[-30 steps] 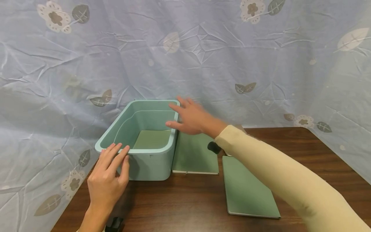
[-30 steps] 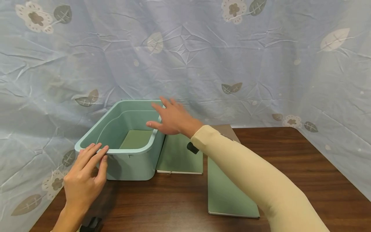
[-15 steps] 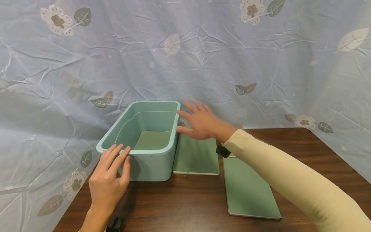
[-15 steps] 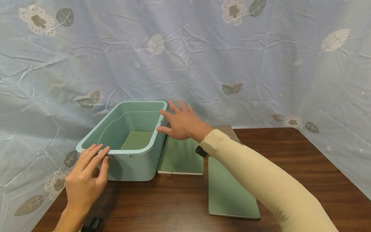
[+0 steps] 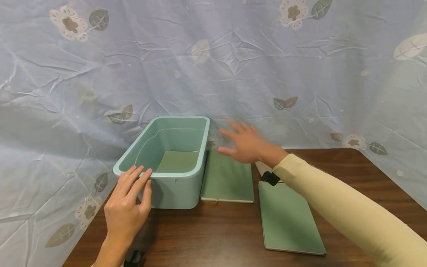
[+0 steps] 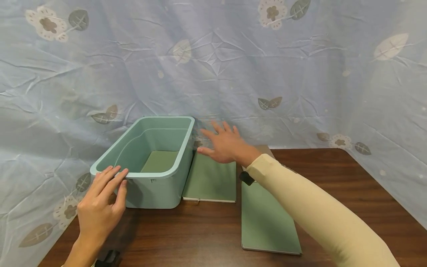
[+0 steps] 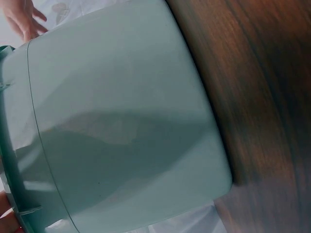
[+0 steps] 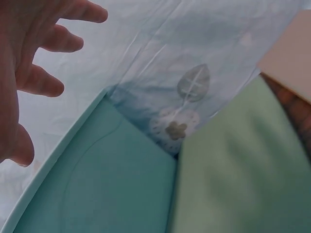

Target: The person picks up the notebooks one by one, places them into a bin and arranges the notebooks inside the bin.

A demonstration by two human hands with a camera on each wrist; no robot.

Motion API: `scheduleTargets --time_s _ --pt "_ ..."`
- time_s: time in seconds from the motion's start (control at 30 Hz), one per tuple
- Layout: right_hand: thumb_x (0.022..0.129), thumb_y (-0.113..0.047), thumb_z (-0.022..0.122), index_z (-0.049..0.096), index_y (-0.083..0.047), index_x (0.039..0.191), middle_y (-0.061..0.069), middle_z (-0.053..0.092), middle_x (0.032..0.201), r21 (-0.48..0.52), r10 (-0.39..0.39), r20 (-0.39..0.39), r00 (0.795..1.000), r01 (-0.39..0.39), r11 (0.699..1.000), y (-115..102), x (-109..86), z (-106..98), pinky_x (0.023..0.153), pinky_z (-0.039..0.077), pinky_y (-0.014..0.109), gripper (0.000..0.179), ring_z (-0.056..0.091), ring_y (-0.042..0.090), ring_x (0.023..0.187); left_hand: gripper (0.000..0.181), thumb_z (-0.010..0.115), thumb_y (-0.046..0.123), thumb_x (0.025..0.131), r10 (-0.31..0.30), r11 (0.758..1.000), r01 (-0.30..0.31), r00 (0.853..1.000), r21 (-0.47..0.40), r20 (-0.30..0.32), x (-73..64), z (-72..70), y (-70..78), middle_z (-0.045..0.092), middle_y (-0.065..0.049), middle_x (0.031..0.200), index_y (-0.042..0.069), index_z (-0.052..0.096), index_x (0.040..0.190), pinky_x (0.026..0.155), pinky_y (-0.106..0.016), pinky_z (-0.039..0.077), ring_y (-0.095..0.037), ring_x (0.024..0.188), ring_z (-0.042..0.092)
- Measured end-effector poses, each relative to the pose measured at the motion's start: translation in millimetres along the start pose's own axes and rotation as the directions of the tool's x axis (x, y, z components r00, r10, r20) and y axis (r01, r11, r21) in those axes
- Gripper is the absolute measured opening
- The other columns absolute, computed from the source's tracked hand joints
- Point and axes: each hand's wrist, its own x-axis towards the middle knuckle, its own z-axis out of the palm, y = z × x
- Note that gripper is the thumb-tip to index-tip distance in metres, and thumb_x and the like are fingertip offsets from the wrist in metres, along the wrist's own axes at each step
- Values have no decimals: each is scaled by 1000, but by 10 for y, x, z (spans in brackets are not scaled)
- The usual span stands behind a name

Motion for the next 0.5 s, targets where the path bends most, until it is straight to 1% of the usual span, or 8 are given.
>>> scheduleTargets --time_s 0.17,0.33,0.5 --pt "96 -65 42 26 -32 157 12 6 167 73 22 -15 1000 -21 997 207 -104 9 120 18 65 71 12 44 152 25 65 13 89 -6 1000 6 1000 1 -1 6 -2 8 73 -14 113 9 77 110 104 -56 49 -37 109 68" --pt "96 -65 43 27 -30 157 13 10 167 93 60 -16 998 -58 994 437 -234 13 119 20 64 72 16 42 151 25 66 11 88 0 1000 0 1000 -8 -10 10 7 24 74 -14 112 8 77 110 108 -49 47 -38 108 68" --pt "96 -64 44 26 -28 157 18 10 166 106 103 4 995 -103 989 681 -387 43 119 17 66 74 14 46 150 26 66 10 86 8 1000 -8 1000 -15 -9 14 6 32 73 -15 112 8 77 110 111 -44 45 -39 107 67"
